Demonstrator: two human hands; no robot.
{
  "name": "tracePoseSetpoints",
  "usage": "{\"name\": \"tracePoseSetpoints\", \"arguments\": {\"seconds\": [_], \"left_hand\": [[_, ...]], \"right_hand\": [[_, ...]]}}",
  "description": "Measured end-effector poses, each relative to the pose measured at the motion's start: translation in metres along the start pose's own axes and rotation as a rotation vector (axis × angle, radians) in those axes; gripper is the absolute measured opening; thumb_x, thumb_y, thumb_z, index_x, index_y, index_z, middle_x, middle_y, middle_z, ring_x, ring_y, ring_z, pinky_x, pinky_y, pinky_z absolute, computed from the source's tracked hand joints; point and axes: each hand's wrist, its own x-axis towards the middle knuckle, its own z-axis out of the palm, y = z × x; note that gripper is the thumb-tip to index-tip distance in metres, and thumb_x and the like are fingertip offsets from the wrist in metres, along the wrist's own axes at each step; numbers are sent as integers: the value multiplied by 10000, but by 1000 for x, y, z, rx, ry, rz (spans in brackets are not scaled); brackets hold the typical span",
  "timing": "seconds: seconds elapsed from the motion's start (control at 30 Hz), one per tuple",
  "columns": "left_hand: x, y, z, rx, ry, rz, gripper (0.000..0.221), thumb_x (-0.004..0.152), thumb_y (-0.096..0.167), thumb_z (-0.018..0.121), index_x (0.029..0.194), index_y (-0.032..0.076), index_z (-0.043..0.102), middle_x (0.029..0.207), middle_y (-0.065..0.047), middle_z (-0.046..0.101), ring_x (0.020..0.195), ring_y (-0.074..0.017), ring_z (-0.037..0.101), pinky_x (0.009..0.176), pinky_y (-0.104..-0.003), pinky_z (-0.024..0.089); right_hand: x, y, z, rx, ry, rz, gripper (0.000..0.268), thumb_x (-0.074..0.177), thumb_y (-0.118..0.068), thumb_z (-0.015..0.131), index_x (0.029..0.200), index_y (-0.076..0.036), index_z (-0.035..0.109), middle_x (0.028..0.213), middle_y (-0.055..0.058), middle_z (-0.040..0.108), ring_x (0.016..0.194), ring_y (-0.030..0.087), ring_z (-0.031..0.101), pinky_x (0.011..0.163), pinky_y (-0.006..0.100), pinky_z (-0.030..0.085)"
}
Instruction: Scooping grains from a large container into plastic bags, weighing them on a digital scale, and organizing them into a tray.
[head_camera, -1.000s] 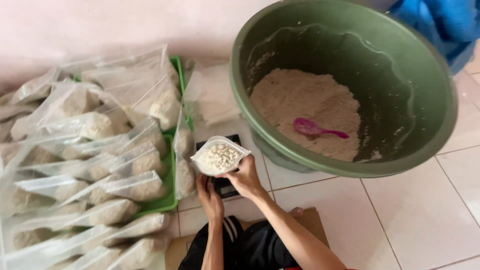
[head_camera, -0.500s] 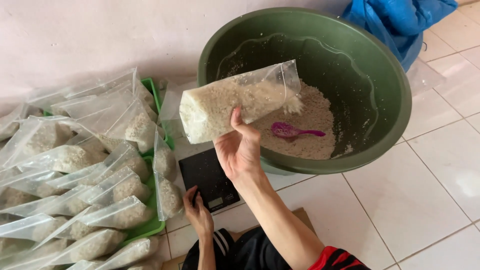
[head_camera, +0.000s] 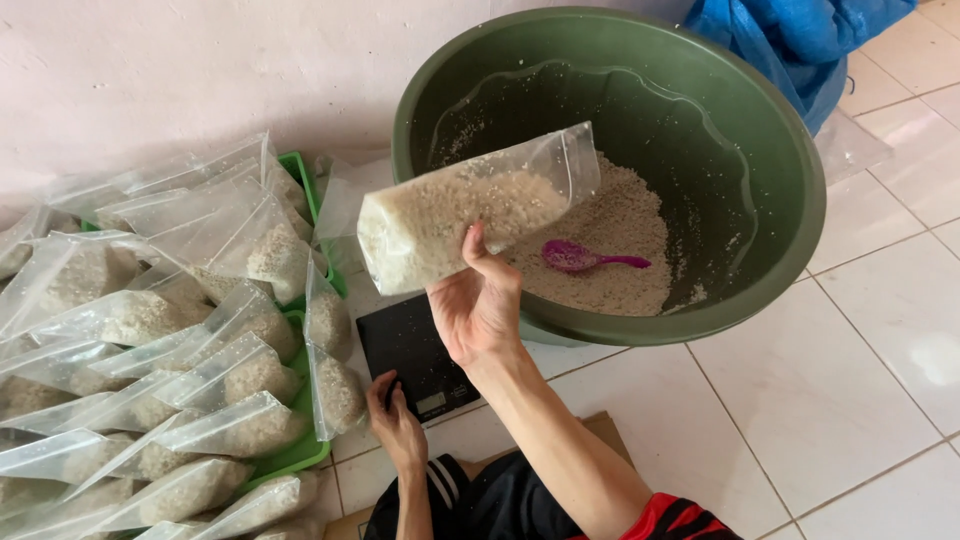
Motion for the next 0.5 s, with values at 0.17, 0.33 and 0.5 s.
{"name": "tracePoseSetpoints", "arguments": {"seconds": [0.17,0.33,0.5], "left_hand": [[-2,3,-1,33,-2,3,277,922,-36,466,1179,-23,568,1171,-137,628,1052,-227,602,944,-326,490],[-1,9,2,21,-3,-6,290,919,-40,451,1191,-33,551,1193,-151,620,1071,-237,599,964,-332,490],[-2,10,1,30,-7,-21,281,925,-26,454,1187,-18,556,1185,-137,618,1055,-230,596,961,-333,488]], "right_hand": [[-5,8,1,92,-30,-66,220,873,-70,728,1059,6,638,1051,87,678,971,170,665,978,313,566],[-5,7,5,46,-16,-28,149,875,-108,732,992,-26,687,1076,80,701,1002,165,675,1020,307,534],[-3,4,2,9,13,-22,264,873,-141,731,1060,4,613,1078,93,641,995,180,637,969,292,558]]}}
